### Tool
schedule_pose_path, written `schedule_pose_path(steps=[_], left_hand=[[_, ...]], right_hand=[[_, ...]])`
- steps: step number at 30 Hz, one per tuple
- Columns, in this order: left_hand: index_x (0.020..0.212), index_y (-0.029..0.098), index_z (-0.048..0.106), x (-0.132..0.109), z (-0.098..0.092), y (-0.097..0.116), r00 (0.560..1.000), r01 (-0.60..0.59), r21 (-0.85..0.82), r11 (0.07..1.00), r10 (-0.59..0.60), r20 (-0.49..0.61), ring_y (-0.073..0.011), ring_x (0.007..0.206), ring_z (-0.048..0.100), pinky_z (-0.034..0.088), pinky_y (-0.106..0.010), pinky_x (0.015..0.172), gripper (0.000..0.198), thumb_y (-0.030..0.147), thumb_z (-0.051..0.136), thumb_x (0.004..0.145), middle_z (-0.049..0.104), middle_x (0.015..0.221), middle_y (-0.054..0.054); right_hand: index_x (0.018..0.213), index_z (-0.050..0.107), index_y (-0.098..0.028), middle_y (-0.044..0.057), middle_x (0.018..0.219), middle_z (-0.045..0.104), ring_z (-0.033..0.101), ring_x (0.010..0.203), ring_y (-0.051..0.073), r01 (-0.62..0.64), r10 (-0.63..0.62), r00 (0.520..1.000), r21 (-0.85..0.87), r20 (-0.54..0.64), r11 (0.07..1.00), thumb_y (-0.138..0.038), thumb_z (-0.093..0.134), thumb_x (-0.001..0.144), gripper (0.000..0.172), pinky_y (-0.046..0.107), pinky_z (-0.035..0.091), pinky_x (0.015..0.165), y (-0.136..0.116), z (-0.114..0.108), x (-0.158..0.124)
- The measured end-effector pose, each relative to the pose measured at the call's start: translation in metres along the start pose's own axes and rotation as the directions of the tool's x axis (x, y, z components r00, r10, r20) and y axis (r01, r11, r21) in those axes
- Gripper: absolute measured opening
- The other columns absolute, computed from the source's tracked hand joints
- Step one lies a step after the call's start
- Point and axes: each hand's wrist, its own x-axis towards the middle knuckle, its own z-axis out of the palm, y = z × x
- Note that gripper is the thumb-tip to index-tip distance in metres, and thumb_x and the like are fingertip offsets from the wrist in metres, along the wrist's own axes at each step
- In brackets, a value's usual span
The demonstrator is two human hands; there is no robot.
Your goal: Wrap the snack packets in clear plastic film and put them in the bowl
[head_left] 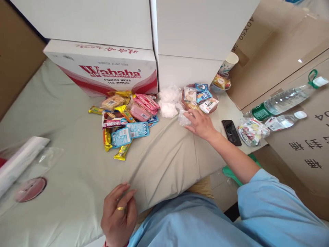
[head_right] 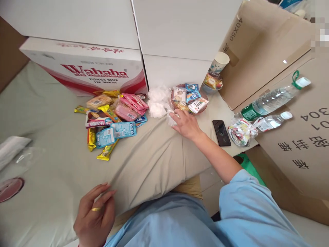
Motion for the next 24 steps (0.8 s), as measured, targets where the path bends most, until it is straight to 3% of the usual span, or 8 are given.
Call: schedule_pose_path(steps=[3,6,8,11,14,18,21,24], left_hand=[[0.099,0.026,0.07,0.026,0.004,0.011,0.999,0.054,-0.123,0.991,-0.053,0.013,-0.0249,0.113,0.068,0.057,-0.047,0.097,0.02,0.009,0.061,0.092,0.067,0.112,-0.007],[0.104,0.025,0.071,0.06,0.022,0.017,0.969,0.228,-0.291,0.929,-0.187,0.162,-0.0198,0.102,0.07,0.059,-0.037,0.088,0.015,0.02,0.059,0.097,0.069,0.108,-0.005],[0.106,0.023,0.072,0.083,0.04,0.019,0.912,0.398,-0.402,0.825,-0.308,0.271,-0.0155,0.085,0.068,0.057,-0.029,0.07,0.016,0.029,0.059,0.098,0.067,0.103,-0.005],[0.1,0.02,0.071,0.111,0.067,0.023,0.853,0.52,-0.478,0.708,-0.404,0.329,-0.0106,0.069,0.06,0.05,-0.024,0.063,0.018,0.034,0.059,0.096,0.065,0.092,-0.002],[0.094,0.019,0.072,0.128,0.091,0.028,0.834,0.55,-0.556,0.623,-0.381,0.399,-0.0097,0.064,0.056,0.046,-0.024,0.062,0.016,0.032,0.062,0.091,0.065,0.086,-0.001],[0.088,0.018,0.072,0.138,0.118,0.025,0.774,0.63,-0.637,0.443,-0.292,0.562,-0.0099,0.063,0.054,0.043,-0.023,0.058,0.018,0.035,0.07,0.085,0.064,0.078,-0.001],[0.096,0.017,0.069,0.138,0.128,0.017,0.732,0.681,-0.656,0.325,-0.289,0.617,-0.0087,0.06,0.054,0.038,-0.021,0.05,0.031,0.047,0.071,0.087,0.066,0.085,-0.003],[0.118,0.02,0.061,0.135,0.128,0.007,0.728,0.68,-0.693,0.239,-0.329,0.601,-0.0077,0.062,0.056,0.033,-0.019,0.042,0.049,0.058,0.069,0.088,0.067,0.111,-0.008]], right_hand=[[0.121,0.07,-0.021,0.013,0.12,0.067,0.058,0.117,0.028,-0.085,0.083,0.996,0.063,0.03,0.994,-0.023,0.049,0.104,0.027,0.033,0.048,0.089,-0.006,0.018,-0.007],[0.108,0.071,-0.02,0.009,0.105,0.07,0.065,0.099,0.023,-0.122,0.179,0.971,0.313,-0.158,0.942,-0.026,0.047,0.105,0.025,0.031,0.05,0.087,-0.013,0.024,-0.006],[0.105,0.07,-0.02,0.007,0.1,0.069,0.066,0.088,0.02,-0.09,0.221,0.94,0.434,-0.261,0.896,-0.029,0.05,0.104,0.023,0.03,0.051,0.081,-0.021,0.025,-0.009],[0.116,0.07,-0.019,0.01,0.111,0.069,0.066,0.1,0.023,-0.13,0.245,0.925,0.364,-0.291,0.922,-0.027,0.055,0.101,0.022,0.032,0.053,0.082,-0.027,0.033,-0.017],[0.134,0.065,-0.021,0.014,0.131,0.064,0.062,0.117,0.03,-0.245,0.269,0.948,0.145,-0.17,0.958,-0.022,0.065,0.092,0.042,0.035,0.054,0.08,-0.016,0.047,-0.025],[0.12,0.073,-0.021,0.012,0.112,0.073,0.068,0.099,0.026,-0.344,0.378,0.913,0.21,-0.151,0.915,-0.021,0.056,0.096,0.029,0.034,0.053,0.077,0.0,0.053,-0.026],[0.111,0.075,-0.021,0.008,0.097,0.075,0.066,0.082,0.021,-0.256,0.448,0.871,0.594,-0.2,0.763,-0.035,0.058,0.099,0.026,0.032,0.052,0.074,-0.014,0.04,-0.026],[0.108,0.075,-0.021,0.002,0.082,0.07,0.052,0.058,0.013,-0.219,0.456,0.89,0.89,0.014,0.399,-0.046,0.065,0.095,0.03,0.026,0.043,0.056,-0.047,0.034,-0.021]])
